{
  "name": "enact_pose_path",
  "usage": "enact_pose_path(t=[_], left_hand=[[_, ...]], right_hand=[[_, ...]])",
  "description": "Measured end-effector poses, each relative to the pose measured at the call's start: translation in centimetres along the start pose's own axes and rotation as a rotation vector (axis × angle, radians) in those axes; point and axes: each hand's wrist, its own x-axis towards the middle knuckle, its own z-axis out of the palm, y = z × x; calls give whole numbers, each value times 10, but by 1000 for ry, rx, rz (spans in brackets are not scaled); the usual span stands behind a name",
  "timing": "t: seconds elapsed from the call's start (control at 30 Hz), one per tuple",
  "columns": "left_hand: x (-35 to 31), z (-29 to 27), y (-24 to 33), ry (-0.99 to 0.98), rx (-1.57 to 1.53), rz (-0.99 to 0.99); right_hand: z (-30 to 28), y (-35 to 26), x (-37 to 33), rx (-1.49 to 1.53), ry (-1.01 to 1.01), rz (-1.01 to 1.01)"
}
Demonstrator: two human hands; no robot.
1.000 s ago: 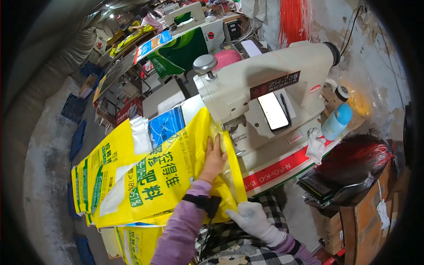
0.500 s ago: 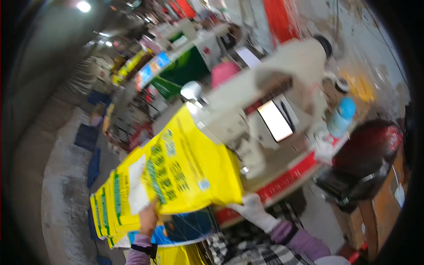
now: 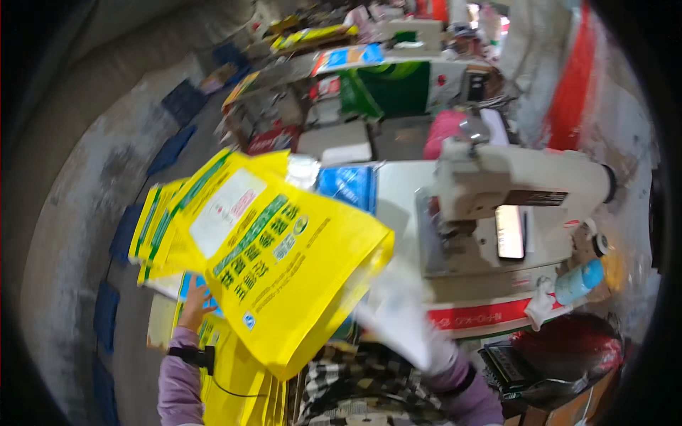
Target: Sorting and stacking large yellow and white plastic bags on a workbench in a manufacturing environment.
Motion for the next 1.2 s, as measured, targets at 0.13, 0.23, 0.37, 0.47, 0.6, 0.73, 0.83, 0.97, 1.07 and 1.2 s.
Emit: enact_pose_path(t=[0.13,0.23,0.37,0.47,0.6,0.73,0.83,0.97,1.07,1.2], left_hand=[[-106,78,-60,298,-262,220],[-205,141,-33,51,-673,-78],[-259,129,-20,-231,-813,-503],[-252,109,-1,74,-722,-218],[-264,-12,70,415,-27,235],[-329,-79,47,454,-657,50],[-374,-83,-27,935,-767,-52],[-401,-49,-95,848,-810,-190],[-393,2,-131,663,-740,-329],[-370,72,-241,774,-731,-321]], right_hand=[[7,47,77,-191,295,-27],[68,143,46,344,-272,257],[110,133,3,88,-74,101],[115,110,-5,14,-69,106],[98,42,6,378,-36,175],[138,-30,63,232,-59,-227],[219,-79,94,174,-186,-489],[326,-87,37,-89,-516,-534],[351,-50,-4,-431,-673,-409],[360,-27,-28,-701,-572,-412]])
